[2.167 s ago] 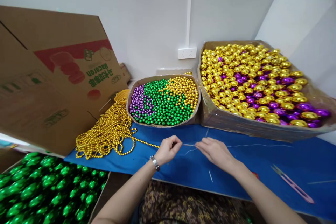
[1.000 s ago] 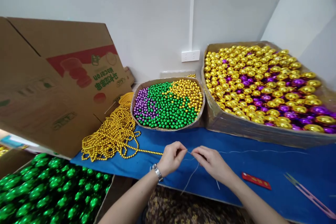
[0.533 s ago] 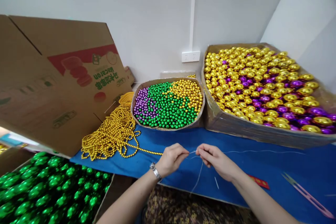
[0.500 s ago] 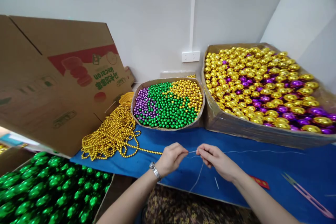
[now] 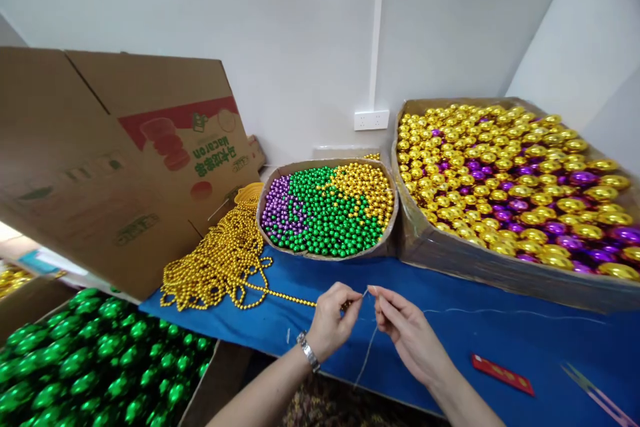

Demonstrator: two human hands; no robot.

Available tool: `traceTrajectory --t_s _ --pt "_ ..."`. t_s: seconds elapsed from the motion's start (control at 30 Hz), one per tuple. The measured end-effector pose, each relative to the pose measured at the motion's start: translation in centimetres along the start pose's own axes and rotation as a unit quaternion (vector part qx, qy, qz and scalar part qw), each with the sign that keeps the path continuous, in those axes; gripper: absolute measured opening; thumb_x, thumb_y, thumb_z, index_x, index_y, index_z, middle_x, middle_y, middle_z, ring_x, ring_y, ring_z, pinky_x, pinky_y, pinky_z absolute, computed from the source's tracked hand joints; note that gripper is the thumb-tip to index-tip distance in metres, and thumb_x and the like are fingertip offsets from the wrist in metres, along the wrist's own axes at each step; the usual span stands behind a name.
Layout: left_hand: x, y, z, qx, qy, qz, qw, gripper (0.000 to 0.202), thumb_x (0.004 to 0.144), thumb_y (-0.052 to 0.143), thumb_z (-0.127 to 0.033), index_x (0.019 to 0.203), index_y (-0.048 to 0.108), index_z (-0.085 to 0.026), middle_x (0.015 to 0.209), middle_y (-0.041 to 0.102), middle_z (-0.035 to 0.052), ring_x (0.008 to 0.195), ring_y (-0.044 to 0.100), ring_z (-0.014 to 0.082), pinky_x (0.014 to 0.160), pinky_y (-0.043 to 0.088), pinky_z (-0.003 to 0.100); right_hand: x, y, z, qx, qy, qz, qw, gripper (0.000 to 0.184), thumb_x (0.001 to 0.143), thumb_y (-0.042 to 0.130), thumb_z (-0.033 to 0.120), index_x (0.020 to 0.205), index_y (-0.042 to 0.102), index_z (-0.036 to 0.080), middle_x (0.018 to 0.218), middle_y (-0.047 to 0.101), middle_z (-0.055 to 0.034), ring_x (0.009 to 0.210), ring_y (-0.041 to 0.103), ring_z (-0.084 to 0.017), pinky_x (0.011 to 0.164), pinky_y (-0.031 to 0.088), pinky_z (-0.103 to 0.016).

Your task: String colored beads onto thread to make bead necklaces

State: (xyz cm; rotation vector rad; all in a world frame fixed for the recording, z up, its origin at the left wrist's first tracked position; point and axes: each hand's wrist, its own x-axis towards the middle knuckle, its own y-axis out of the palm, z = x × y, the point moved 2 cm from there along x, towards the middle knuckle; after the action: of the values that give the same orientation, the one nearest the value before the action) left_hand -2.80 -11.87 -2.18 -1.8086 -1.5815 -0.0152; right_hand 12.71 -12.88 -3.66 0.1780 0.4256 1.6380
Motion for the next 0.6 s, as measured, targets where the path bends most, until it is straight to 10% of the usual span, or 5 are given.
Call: traceTrajectory --t_s 0.33,0.6 --pt "-0.1 0.1 1.4 -0.165 -0.181 0.01 0.969 0.015 0.079 0.059 -0.027 0.083 0.065 -0.013 0.076 0.062 0.0048 0.065 0.053 0.0123 0.06 0.041 0.023 0.5 1.8 0.4 -0.475 -0.273 0.047 0.835 0.029 0.09 0.039 0.026 0.109 0.061 0.022 0.099 0.066 -0.0079 0.09 0.063 -0.019 0.08 0.049 -0.03" --pt "-0.1 0.4 2.4 -0.272 -0.293 -0.022 0.916 0.028 0.069 0.07 -0.038 0.069 0.063 -0.011 0.06 0.058 0.0007 0.055 0.046 0.0087 0.053 0.035 0.02 1.7 2.9 0.2 -0.507 -0.254 0.092 0.818 0.02 0.085 0.039 0.017 0.097 0.055 0.021 0.083 0.066 -0.0033 0.072 0.064 -0.017 0.062 0.048 -0.026"
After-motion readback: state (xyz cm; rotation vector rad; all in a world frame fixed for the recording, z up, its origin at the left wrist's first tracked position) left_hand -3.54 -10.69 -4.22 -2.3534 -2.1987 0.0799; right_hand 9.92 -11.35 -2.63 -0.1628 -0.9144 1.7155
